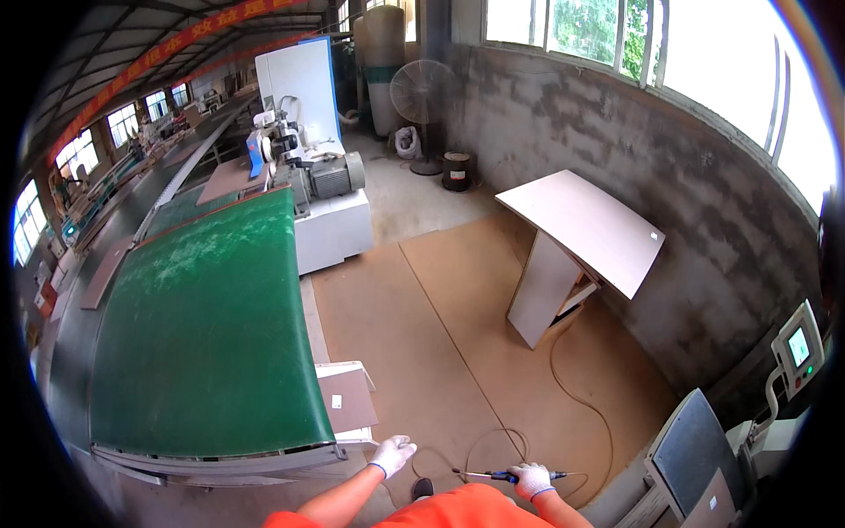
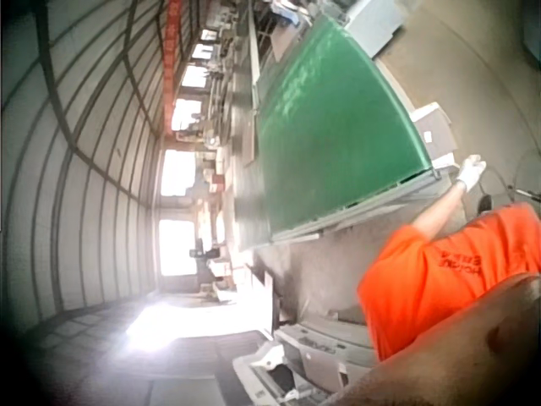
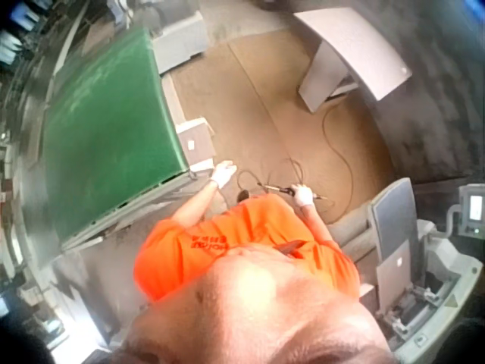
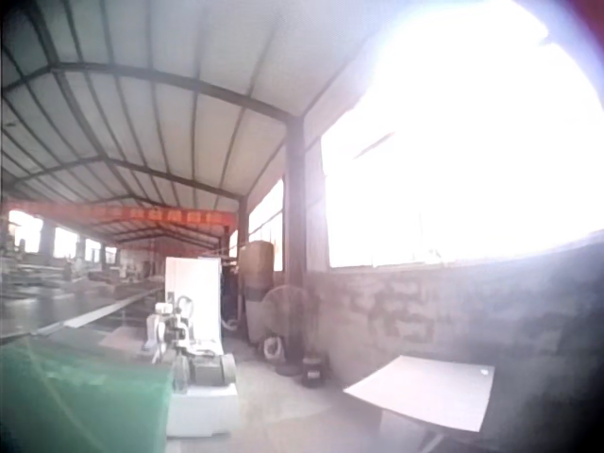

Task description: The person loads rectangular panels into an edge-banding machine, activates the cycle, and removes the processed panels. They then carry the panels to a green workbench and stack them. The person also briefly adjusts a floor fan during the workflow.

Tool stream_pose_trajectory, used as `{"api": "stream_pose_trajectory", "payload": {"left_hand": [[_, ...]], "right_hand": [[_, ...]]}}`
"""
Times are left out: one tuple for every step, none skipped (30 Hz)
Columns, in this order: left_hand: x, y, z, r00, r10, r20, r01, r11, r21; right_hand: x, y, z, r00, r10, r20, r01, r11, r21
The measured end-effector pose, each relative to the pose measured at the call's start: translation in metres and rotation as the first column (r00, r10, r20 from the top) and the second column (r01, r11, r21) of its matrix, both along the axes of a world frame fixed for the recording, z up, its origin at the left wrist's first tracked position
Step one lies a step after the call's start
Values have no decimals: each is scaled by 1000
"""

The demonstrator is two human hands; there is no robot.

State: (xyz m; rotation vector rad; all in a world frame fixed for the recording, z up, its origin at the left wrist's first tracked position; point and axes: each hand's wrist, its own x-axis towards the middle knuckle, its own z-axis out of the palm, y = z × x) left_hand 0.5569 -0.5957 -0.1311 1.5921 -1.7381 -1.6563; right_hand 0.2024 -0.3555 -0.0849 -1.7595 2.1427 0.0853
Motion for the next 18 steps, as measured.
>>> {"api": "stream_pose_trajectory", "payload": {"left_hand": [[4,-7,10,999,22,-49,-21,1000,20],[8,-14,26,998,33,-61,-31,999,34],[6,-18,43,996,45,-82,-41,998,52],[1,-23,57,993,58,-106,-51,996,68],[-2,-29,71,993,62,-97,-51,993,108],[-5,-34,82,994,64,-83,-51,987,150],[-10,-42,87,995,65,-70,-51,980,192],[-9,-49,67,980,110,-164,-74,975,208],[-12,-56,61,975,123,-183,-78,969,235],[-16,-64,55,969,138,-203,-83,962,261],[-21,-74,50,963,146,-226,-77,954,289],[-25,-89,50,960,148,-239,-71,951,301],[-30,-102,52,960,155,-234,-77,947,311],[-35,-119,57,959,161,-232,-82,945,317],[-42,-141,58,958,167,-234,-89,945,313],[-47,-166,52,971,154,-182,-100,956,275],[-54,-191,48,965,181,-191,-131,960,249],[-60,-219,48,958,208,-197,-163,961,222]], "right_hand": [[2,-9,-2,1000,-6,-7,7,1000,26],[4,-21,3,999,-30,-18,31,997,71],[3,-25,5,998,-50,-29,53,995,86],[0,-29,5,997,-70,-43,74,992,99],[-3,-35,3,995,-84,-57,90,990,107],[-8,-36,-2,995,-84,-58,88,993,76],[-14,-40,-6,990,-118,-73,125,986,109],[-17,-47,-9,988,-133,-79,143,979,144],[-18,-50,-10,984,-158,-87,172,967,187],[-19,-55,-10,974,-223,-44,227,952,204],[-25,-59,-18,956,-292,-5,284,926,248],[-30,-63,-27,931,-363,32,338,895,291],[-35,-65,-38,900,-432,63,388,858,337],[-44,-68,-57,856,-513,66,458,810,366],[-54,-73,-79,827,-553,98,498,803,326],[-58,-86,-86,819,-546,177,489,825,282],[-61,-98,-91,803,-539,253,488,839,240],[-72,-116,-101,765,-600,236,531,794,296]]}}
